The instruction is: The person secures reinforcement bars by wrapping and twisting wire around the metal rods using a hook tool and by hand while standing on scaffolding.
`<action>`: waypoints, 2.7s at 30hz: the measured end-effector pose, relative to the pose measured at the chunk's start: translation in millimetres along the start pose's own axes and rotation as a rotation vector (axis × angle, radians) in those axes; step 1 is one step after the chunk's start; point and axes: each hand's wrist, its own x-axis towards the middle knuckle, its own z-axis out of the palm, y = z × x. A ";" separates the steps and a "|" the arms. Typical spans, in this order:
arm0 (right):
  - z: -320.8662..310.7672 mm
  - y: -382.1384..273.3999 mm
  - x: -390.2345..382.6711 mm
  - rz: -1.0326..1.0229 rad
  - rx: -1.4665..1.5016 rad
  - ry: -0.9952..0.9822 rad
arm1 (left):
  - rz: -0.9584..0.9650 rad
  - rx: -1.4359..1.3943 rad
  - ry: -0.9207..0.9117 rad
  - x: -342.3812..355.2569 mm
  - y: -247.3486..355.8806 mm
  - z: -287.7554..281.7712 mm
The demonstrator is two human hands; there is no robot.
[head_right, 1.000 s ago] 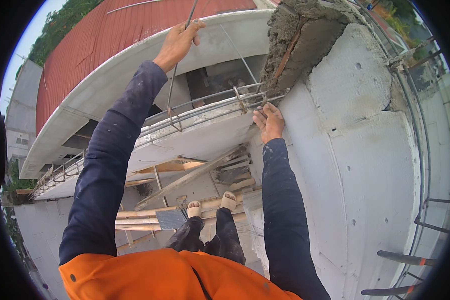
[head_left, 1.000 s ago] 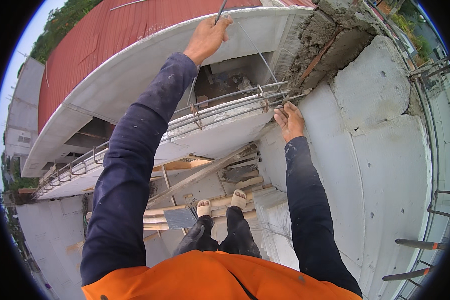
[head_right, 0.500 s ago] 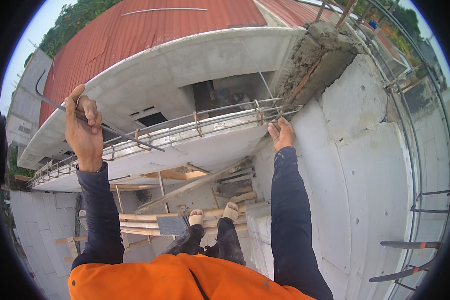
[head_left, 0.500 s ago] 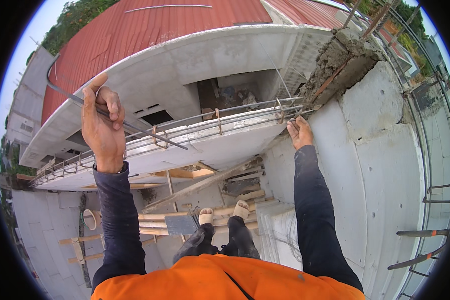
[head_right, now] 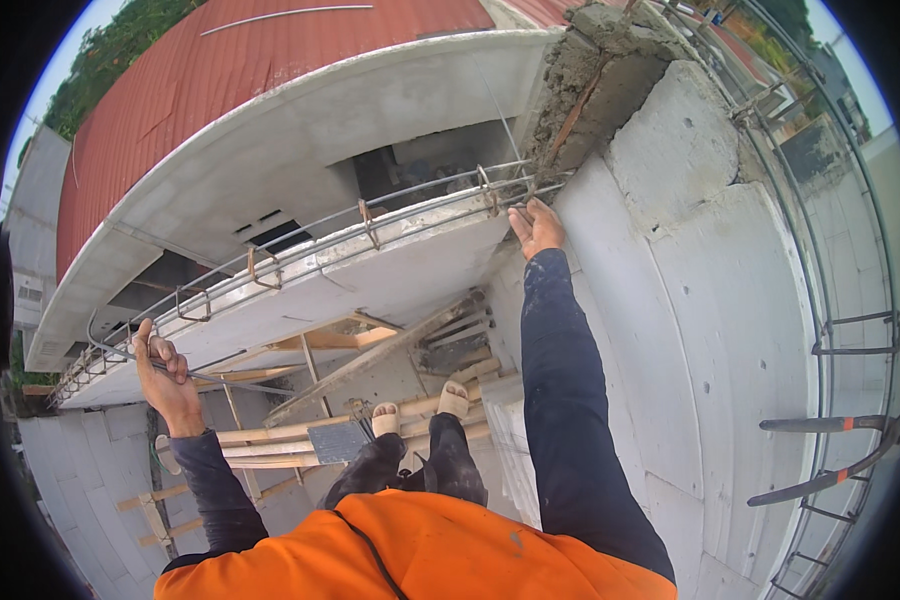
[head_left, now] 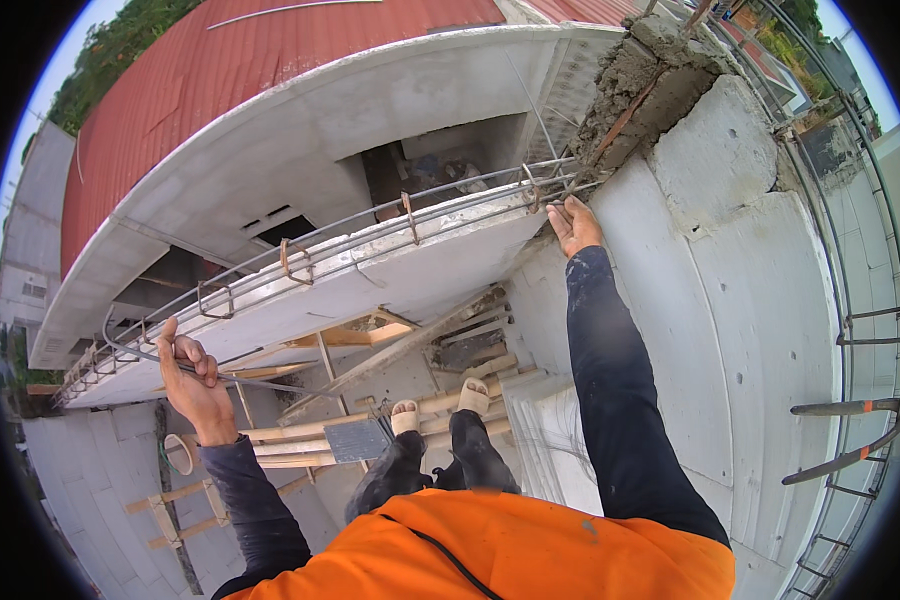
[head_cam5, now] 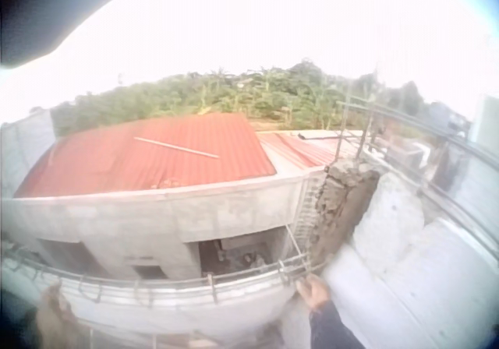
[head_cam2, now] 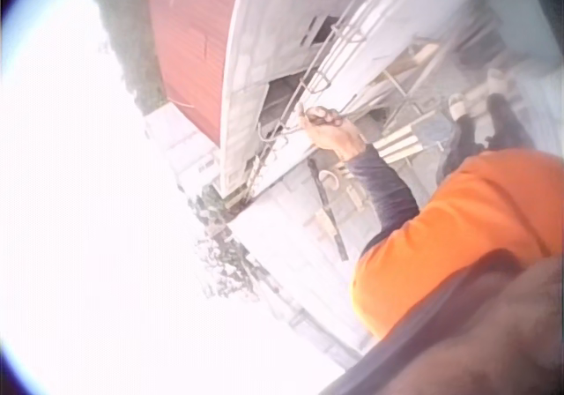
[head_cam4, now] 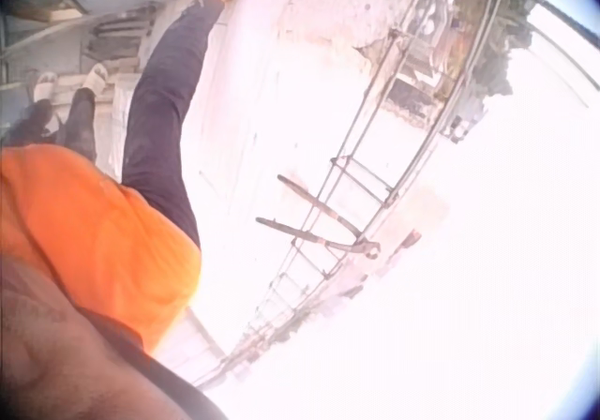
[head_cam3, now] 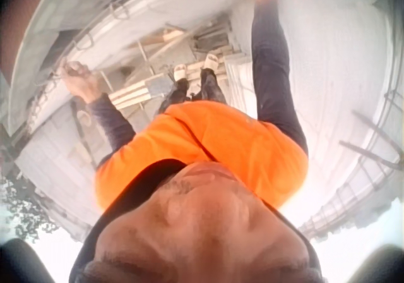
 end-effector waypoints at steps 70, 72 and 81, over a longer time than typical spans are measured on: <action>4.4 -13.7 -17.7 0.071 -0.051 -0.069 | 0.108 0.060 -1.050 -85.2 4.7 305.3; 4.7 -9.8 -20.4 0.078 -0.062 -0.091 | 0.059 0.148 -0.923 -79.0 -12.6 245.9; 5.3 -8.0 -22.3 -0.029 -0.155 -0.045 | -0.187 0.620 -0.395 -94.6 -80.8 -36.6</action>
